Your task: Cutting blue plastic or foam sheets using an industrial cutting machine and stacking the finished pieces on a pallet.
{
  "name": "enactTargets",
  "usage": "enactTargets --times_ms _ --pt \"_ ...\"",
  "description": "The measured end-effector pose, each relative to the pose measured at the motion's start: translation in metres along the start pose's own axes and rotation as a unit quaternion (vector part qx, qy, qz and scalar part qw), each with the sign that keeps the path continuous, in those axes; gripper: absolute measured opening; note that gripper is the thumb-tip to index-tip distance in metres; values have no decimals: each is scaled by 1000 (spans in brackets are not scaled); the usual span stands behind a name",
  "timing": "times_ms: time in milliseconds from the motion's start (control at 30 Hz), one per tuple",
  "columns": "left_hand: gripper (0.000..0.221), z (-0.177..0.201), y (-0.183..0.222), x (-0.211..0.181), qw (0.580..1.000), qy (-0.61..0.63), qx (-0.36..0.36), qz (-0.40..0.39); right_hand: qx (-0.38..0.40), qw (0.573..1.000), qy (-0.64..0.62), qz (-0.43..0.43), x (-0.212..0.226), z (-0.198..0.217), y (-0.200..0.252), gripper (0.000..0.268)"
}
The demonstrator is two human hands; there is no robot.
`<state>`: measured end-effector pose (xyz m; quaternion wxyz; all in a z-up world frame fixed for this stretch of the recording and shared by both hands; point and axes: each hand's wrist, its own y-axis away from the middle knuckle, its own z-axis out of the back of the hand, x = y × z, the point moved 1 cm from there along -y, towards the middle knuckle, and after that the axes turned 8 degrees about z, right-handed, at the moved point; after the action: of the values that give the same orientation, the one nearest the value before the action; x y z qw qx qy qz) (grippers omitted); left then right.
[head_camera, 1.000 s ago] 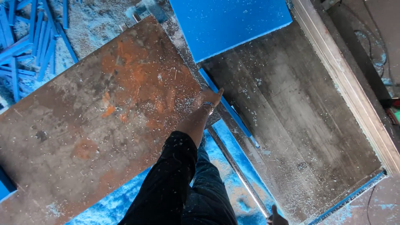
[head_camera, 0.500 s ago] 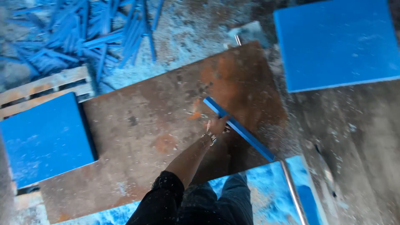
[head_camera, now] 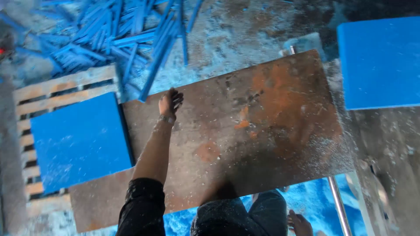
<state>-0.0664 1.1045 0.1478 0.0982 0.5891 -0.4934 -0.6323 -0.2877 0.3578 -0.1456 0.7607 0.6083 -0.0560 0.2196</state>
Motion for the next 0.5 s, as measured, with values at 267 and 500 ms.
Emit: enactTargets --times_ms 267,500 --pt "28 -126 -35 211 968 -154 196 25 -16 988 -68 140 80 -17 106 32" --pt "26 -339 1 303 924 -252 280 55 24 997 49 52 107 14 95 57"
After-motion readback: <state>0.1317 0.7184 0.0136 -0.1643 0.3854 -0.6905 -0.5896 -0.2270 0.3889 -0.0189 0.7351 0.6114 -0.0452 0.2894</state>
